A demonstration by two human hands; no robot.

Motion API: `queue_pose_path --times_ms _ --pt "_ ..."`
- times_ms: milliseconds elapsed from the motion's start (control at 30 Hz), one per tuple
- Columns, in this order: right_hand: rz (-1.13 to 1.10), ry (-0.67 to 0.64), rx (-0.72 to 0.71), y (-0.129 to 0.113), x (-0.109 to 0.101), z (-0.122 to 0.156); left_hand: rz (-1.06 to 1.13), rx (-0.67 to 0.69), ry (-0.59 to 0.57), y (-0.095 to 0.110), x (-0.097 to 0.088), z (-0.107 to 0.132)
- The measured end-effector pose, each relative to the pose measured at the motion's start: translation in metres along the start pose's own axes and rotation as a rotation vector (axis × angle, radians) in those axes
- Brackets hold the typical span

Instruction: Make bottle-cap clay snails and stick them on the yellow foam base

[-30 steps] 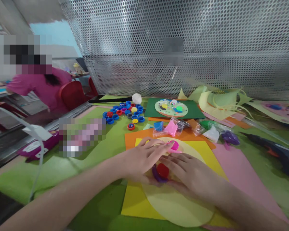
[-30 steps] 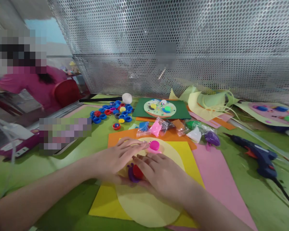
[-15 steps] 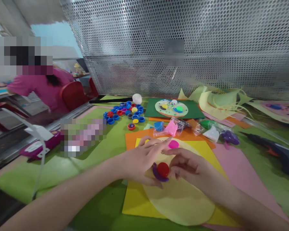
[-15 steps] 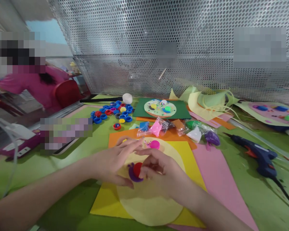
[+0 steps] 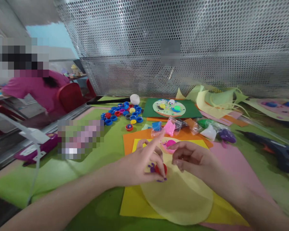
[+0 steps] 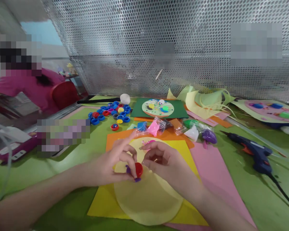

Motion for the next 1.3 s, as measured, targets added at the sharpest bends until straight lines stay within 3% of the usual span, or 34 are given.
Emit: queue_pose_path --times_ms 100,167,267,333,433,600,833,1100,1300 --pt "0.180 -0.001 -0.030 0.000 0.003 0.001 0.081 0.086 0.125 0.006 -0.019 0.003" --pt "0.231 -0.110 -0.043 0.002 0.020 0.005 0.080 0.156 0.235 0.010 -0.031 0.006" --pt "0.167 -0.243 -0.006 0.003 0.041 0.012 0.080 0.224 0.359 0.010 -0.038 0.009" --pt "0.099 -0.176 0.019 0.000 0.038 0.012 0.087 0.266 0.390 0.011 -0.037 0.010" --pt "0.017 -0.048 0.057 -0.003 0.022 0.007 0.087 0.301 0.411 0.011 -0.032 0.012" --pt "0.062 0.000 0.044 -0.007 0.016 0.004 0.156 0.212 0.444 0.005 -0.024 0.013" --pt "0.127 -0.026 0.005 -0.007 0.023 0.007 0.196 0.105 0.467 0.001 -0.021 0.014" --pt "0.153 -0.049 0.067 -0.002 0.023 0.009 0.112 0.152 0.441 0.007 -0.022 0.015" --pt "0.153 -0.075 0.020 -0.005 0.025 0.011 0.135 0.155 0.425 0.007 -0.021 0.016"
Point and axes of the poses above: each hand's wrist, its own z-axis away from the middle knuckle, its own x-axis out of the palm, y = z × x, the point moved 9 cm from there along -z, towards the middle knuckle, and after that the axes turned 9 degrees about -x, right-handed, at the moved point
